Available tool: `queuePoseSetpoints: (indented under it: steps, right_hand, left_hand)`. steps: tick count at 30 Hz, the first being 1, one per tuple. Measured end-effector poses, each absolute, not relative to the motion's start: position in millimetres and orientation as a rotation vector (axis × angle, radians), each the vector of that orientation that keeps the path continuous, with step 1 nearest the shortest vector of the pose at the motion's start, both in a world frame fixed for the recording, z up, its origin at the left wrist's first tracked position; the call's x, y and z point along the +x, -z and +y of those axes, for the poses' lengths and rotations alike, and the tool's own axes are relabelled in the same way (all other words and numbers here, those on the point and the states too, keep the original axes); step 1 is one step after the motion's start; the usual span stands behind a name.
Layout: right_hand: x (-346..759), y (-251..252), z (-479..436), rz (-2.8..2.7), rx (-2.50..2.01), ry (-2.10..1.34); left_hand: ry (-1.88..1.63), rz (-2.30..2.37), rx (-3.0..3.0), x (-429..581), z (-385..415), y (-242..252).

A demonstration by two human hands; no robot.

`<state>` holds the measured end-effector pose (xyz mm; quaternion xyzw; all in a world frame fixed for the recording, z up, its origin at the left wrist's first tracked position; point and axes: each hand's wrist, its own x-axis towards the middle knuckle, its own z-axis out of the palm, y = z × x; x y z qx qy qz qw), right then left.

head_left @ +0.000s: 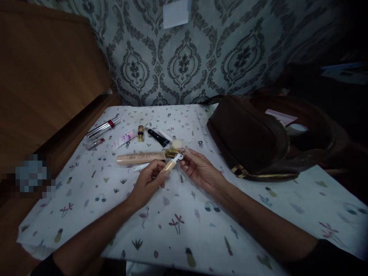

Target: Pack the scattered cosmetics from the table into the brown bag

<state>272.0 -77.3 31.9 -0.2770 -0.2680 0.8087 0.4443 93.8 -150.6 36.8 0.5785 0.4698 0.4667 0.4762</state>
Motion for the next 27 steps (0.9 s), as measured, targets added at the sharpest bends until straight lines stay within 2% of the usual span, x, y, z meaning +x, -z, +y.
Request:
queuePoseSetpoints:
  steps: [9, 16, 27]
  right_hand:
    - [271.6, -34.6, -79.2, -0.861, -0.731, -1.825]
    - [272.2, -33.7, -81.3, -1.167, -0.796, -1.532]
    - [274.5, -34.3, -82.0, -1.356, -0.813, -1.378]
  left_hand:
    - [-1.12, 1.214, 1.44, 90.9, -149.6, -31.7]
    - [-1.142, 1.277, 1.469, 87.8, -148.1, -30.3]
    - [-1.145, 1.324, 1.549, 86.5, -148.6, -31.6]
